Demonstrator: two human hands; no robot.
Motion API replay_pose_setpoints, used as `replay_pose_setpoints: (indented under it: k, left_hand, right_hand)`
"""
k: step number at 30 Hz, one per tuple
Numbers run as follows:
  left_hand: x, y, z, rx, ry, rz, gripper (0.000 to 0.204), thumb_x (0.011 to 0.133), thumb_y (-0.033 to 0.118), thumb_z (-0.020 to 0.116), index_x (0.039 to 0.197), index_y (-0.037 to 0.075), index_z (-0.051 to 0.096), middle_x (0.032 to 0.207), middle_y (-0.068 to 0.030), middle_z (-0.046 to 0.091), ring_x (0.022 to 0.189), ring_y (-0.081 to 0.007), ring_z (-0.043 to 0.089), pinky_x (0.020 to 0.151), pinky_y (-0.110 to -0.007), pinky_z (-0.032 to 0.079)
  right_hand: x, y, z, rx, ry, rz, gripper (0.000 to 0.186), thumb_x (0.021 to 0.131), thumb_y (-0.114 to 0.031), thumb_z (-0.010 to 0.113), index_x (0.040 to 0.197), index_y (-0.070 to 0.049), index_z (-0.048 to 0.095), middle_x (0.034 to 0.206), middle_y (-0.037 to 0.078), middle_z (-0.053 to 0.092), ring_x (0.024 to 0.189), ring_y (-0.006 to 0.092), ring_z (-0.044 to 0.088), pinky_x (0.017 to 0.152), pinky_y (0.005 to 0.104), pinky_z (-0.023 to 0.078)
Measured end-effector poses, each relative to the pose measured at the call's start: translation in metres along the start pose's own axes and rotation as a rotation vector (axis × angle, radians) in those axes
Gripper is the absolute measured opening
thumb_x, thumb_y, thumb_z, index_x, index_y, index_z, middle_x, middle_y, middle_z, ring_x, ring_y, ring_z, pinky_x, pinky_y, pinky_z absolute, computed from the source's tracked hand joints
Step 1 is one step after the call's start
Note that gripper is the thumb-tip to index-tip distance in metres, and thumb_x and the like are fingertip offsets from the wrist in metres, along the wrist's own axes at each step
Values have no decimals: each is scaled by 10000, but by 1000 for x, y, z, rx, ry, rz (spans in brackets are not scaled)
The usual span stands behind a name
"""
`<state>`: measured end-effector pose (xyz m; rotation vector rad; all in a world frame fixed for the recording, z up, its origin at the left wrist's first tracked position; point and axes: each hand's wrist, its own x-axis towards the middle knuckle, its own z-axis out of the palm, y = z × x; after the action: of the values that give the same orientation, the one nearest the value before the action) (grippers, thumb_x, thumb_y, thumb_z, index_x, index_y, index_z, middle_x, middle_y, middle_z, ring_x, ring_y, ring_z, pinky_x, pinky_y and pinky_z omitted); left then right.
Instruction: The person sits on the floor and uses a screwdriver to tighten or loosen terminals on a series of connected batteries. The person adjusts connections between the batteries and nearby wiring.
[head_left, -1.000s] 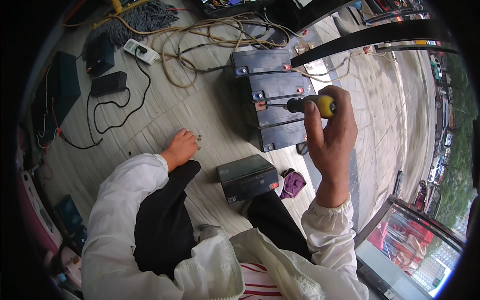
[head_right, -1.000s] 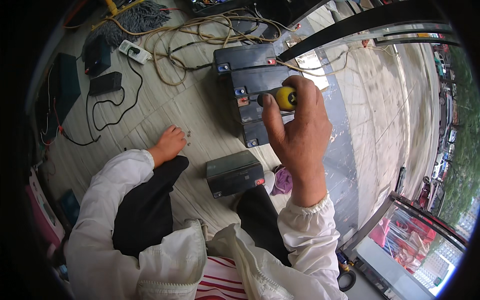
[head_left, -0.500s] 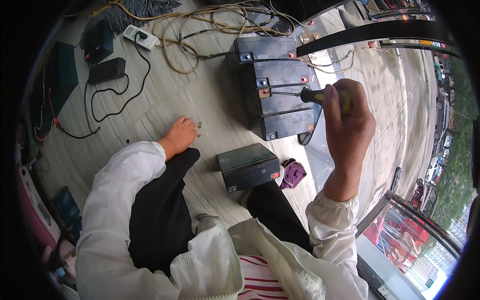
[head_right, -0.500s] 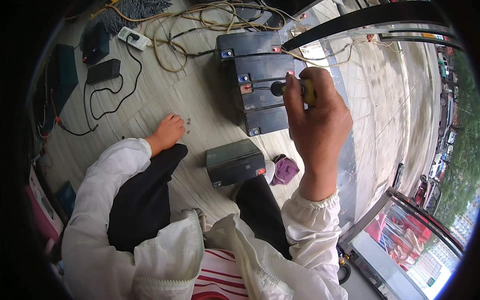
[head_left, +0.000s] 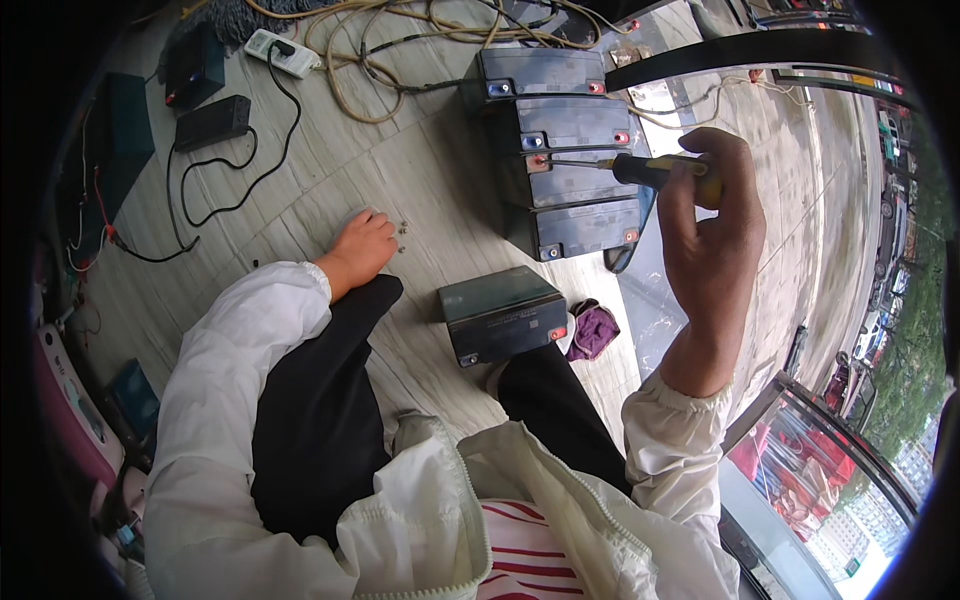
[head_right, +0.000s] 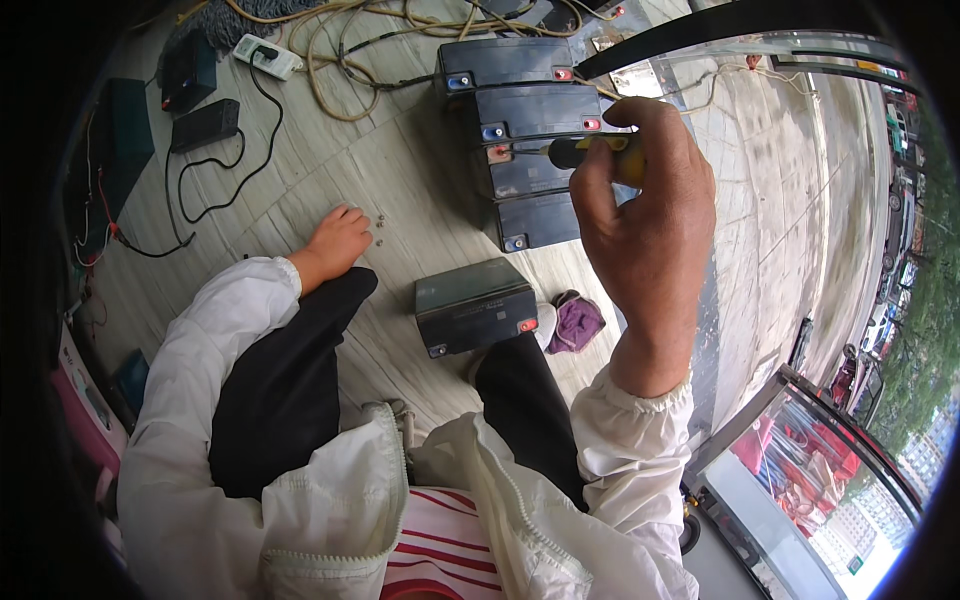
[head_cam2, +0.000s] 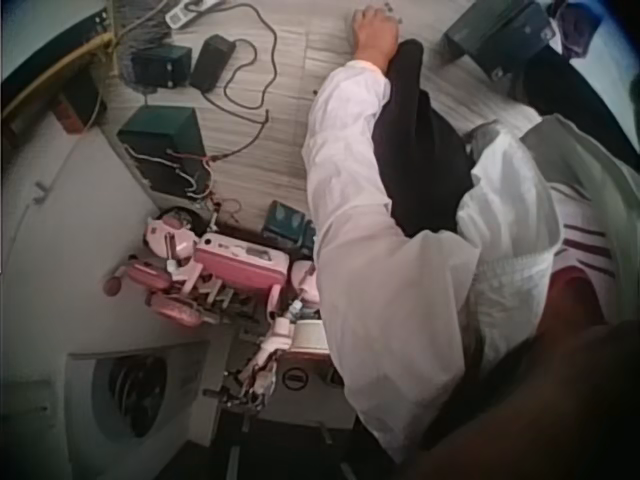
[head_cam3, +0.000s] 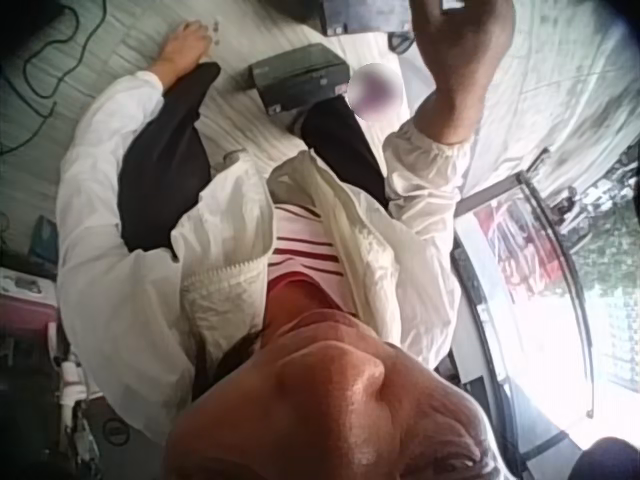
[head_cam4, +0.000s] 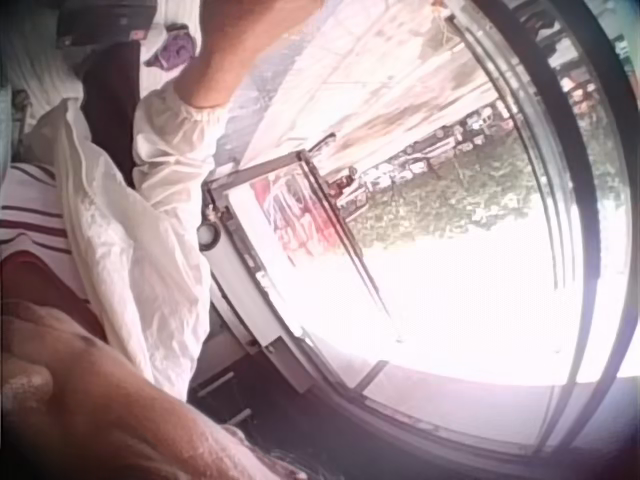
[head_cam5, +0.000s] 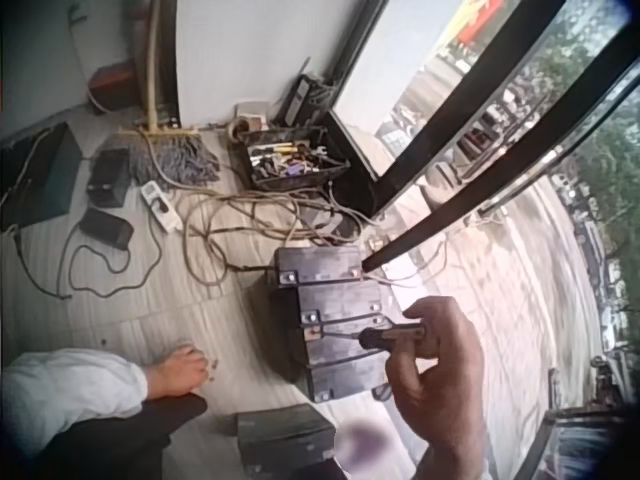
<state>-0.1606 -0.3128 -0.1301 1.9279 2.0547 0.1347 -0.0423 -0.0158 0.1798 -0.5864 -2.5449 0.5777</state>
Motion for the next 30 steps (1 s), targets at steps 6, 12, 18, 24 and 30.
replay_pose_setpoints:
  k: [6,12,18,24,30]
  left_hand:
    - [-2,0,-1,-13,-1,-15,60,700,141,588,725,108,631,875,-52,561,1020,-234,507,928,-366,374]
    - [-1,0,-1,-17,0,-9,64,700,140,587,727,107,634,878,-52,564,1023,-235,509,918,-361,378]
    - [-3,-1,1,-17,1,-2,55,692,135,593,719,106,632,880,-50,565,1034,-236,505,914,-357,377]
    - [-2,-1,2,-25,14,3,52,688,133,595,714,103,628,888,-51,562,1036,-239,502,913,-358,375]
    - [-3,-1,1,-38,4,-4,48,683,131,600,711,101,625,895,-53,561,1036,-241,501,911,-360,377]
  right_hand:
    - [-3,-13,-9,-90,-79,214,195,854,-153,628,995,-38,558,791,132,638,607,271,601,613,342,501]
    - [-3,-6,-4,-66,-28,77,212,869,-225,650,963,-57,562,734,109,630,619,228,621,606,321,497]
    - [-3,-12,-10,-67,-108,218,141,872,-160,619,955,-60,562,734,108,616,563,176,584,550,293,482]
    - [-6,-5,-6,38,-91,146,181,882,-146,617,1024,-67,536,703,105,591,569,132,571,533,287,477]
    - [-8,-4,-6,-96,-57,194,223,889,-152,630,1044,-37,519,764,133,614,589,188,607,540,296,481]
